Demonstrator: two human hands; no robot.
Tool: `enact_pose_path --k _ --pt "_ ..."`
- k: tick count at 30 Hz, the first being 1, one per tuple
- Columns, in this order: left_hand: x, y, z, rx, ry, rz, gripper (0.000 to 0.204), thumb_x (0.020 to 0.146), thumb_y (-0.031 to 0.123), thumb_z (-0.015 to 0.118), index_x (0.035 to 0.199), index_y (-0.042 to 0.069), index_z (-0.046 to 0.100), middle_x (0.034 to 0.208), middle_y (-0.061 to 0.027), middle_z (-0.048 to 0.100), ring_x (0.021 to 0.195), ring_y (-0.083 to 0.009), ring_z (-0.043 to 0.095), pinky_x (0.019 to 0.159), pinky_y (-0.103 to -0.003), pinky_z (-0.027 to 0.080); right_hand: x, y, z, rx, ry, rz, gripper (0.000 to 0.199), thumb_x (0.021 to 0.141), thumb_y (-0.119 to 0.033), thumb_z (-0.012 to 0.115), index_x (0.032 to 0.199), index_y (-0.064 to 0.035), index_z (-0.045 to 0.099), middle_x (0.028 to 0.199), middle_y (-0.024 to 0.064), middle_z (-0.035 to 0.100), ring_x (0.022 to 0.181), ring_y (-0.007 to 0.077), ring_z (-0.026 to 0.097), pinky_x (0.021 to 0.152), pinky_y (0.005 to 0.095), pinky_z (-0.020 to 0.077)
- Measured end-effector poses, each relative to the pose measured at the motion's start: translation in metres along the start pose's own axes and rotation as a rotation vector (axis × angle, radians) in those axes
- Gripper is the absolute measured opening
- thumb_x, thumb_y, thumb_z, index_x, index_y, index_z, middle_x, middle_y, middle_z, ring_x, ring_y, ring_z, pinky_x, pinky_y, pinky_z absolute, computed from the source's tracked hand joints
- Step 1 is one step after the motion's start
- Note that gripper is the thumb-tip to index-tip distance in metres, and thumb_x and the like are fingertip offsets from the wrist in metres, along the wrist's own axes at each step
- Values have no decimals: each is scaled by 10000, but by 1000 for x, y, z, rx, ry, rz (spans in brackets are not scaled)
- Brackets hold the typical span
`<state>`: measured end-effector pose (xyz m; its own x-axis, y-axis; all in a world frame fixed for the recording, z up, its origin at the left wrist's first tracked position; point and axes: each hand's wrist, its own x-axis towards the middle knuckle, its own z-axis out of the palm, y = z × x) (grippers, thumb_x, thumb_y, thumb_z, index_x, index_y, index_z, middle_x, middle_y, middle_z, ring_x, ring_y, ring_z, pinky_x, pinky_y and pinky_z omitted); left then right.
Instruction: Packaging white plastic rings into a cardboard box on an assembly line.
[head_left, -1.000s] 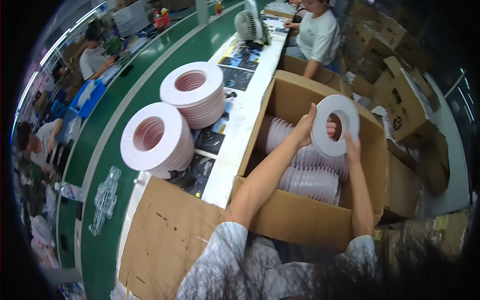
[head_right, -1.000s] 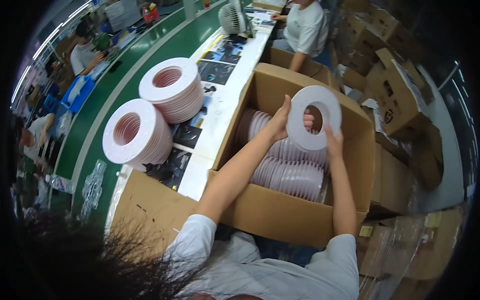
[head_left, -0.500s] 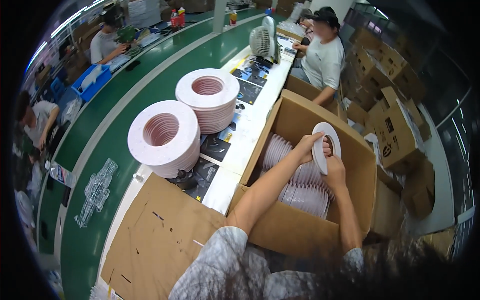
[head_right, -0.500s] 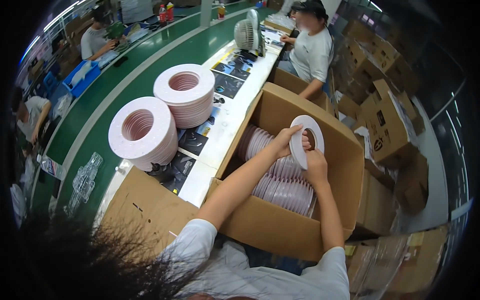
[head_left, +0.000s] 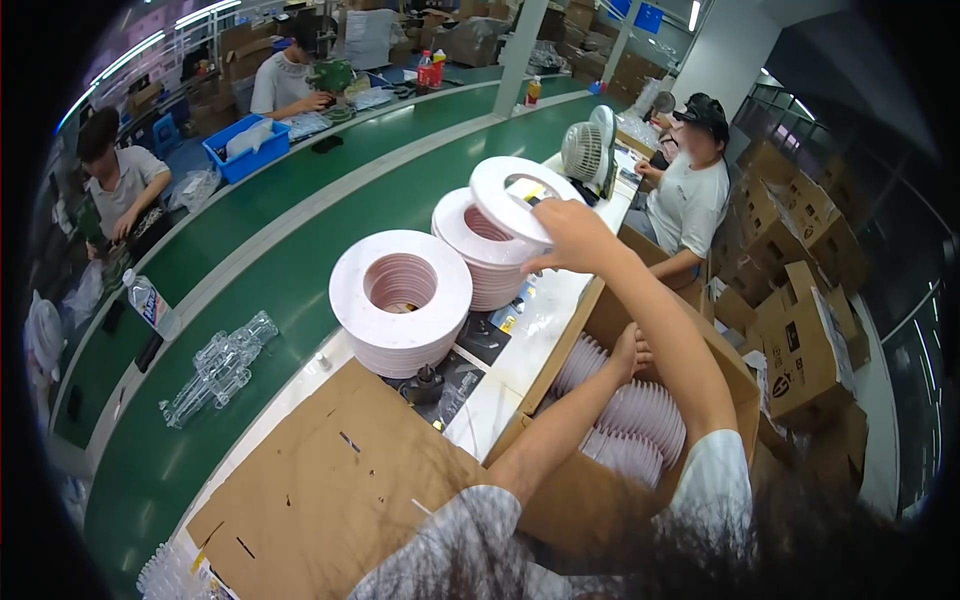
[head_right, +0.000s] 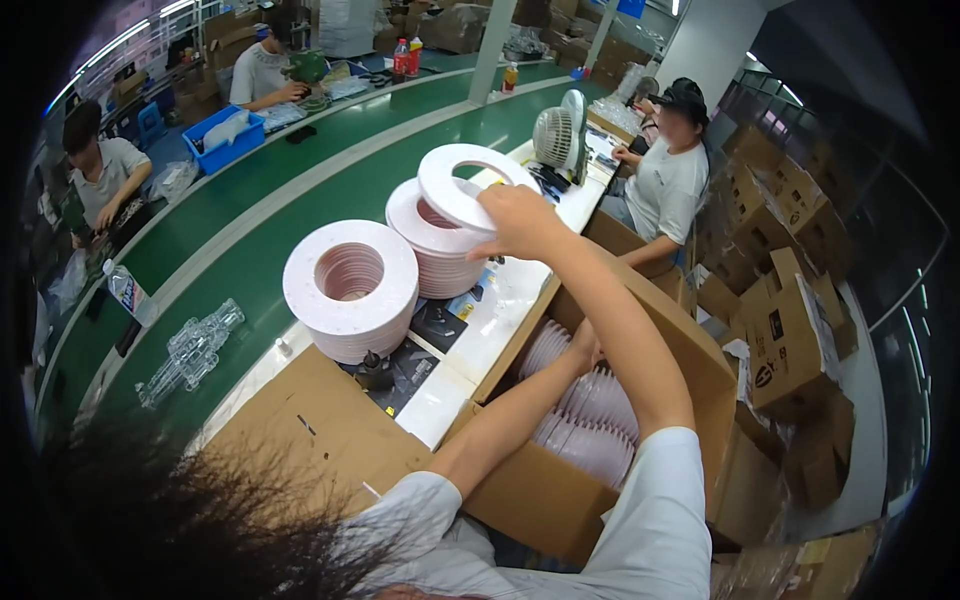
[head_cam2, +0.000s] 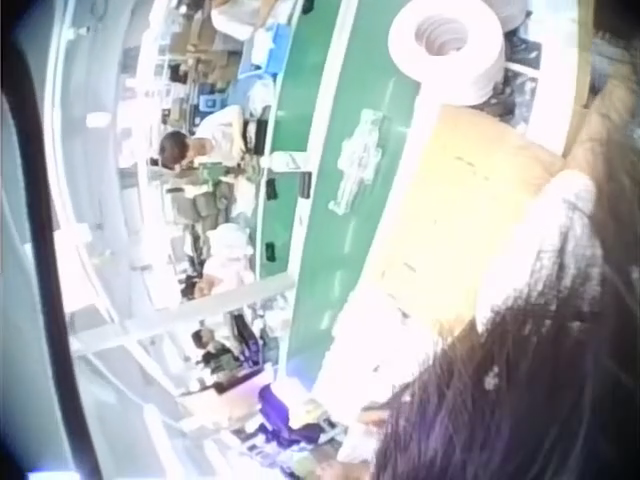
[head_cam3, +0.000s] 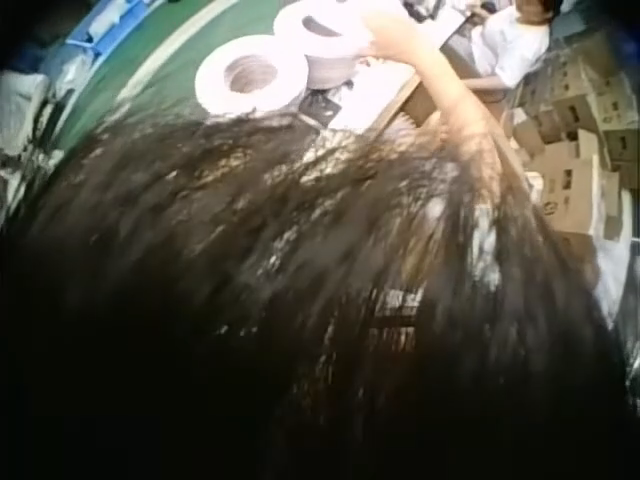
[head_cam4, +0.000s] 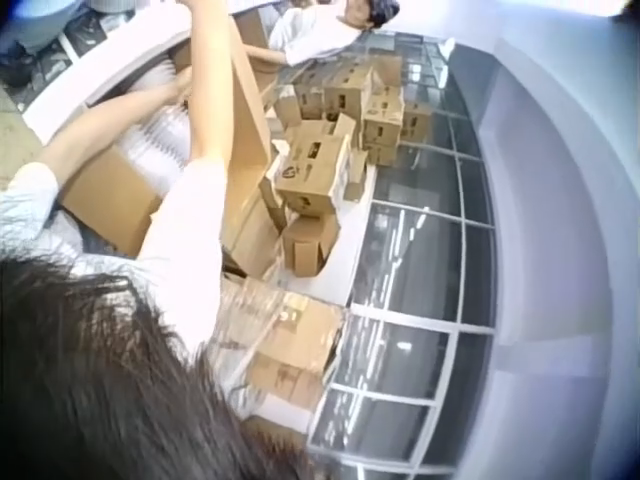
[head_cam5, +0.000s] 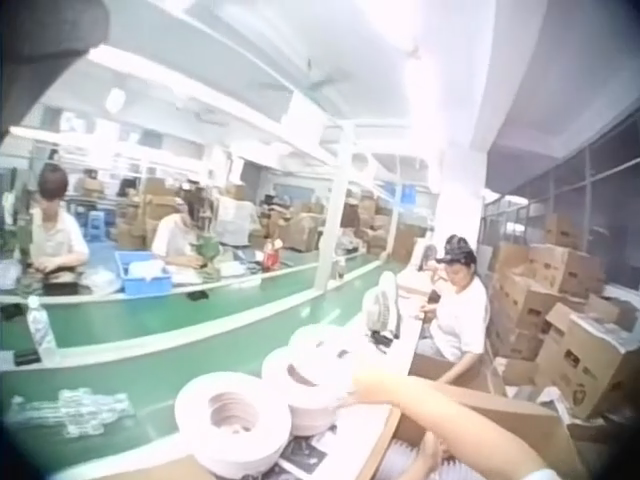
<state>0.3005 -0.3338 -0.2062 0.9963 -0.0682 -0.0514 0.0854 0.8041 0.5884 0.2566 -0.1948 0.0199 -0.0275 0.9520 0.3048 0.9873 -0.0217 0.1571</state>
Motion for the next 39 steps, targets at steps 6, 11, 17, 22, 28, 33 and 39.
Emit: enact_pose_path --k 6,11,17,22,28,33,39 --pt "-9 -4 9 92 44 201 489 943 496 442 1190 92 567 1037 -56 665 886 -155 642 733 -295 521 21 -6 31 -32 -144 -76 740 648 -568 758 1070 7 560 1064 170 587 980 348 575 852 420 466" --pt "-5 -12 -2 167 -177 448 422 937 227 590 1306 47 492 1249 -71 576 1121 -174 567 893 -346 498 24 -8 46 -40 -92 -124 761 666 -553 752 1136 9 543 1141 165 560 1044 344 555 927 416 426" --pt "4 -17 -5 180 -204 405 460 949 235 579 1342 38 446 1303 -78 536 1169 -184 529 940 -345 468 33 -8 43 107 -269 -56 736 715 -539 724 1181 0 541 1161 173 588 1125 325 539 998 421 357" --pt "4 -18 -2 252 -234 394 491 953 224 577 1373 32 410 1359 -82 489 1218 -192 486 982 -351 439 29 -1 45 141 -275 -27 689 740 -481 725 1203 -7 538 1144 180 613 1117 315 554 1014 419 350" --pt "2 -24 -13 215 -272 374 523 939 204 604 1392 38 403 1409 -82 450 1267 -202 442 1027 -359 398 41 -8 45 142 -341 -34 688 685 -473 751 1169 -23 561 1040 193 658 1025 338 614 995 416 383" --pt "-5 -14 -5 773 -299 473 555 935 183 612 1421 53 378 1457 -81 401 1312 -205 393 1072 -368 347 28 11 44 142 -388 61 637 661 -436 777 1109 -19 601 1024 208 661 999 346 625 922 404 451" --pt "22 -35 -40 192 -260 310 262 999 224 486 1121 13 582 1009 -85 623 837 -154 605 744 -295 505 50 -11 42 222 -352 20 595 643 -398 795 1067 -15 627 1002 203 669 969 358 634 850 400 499"
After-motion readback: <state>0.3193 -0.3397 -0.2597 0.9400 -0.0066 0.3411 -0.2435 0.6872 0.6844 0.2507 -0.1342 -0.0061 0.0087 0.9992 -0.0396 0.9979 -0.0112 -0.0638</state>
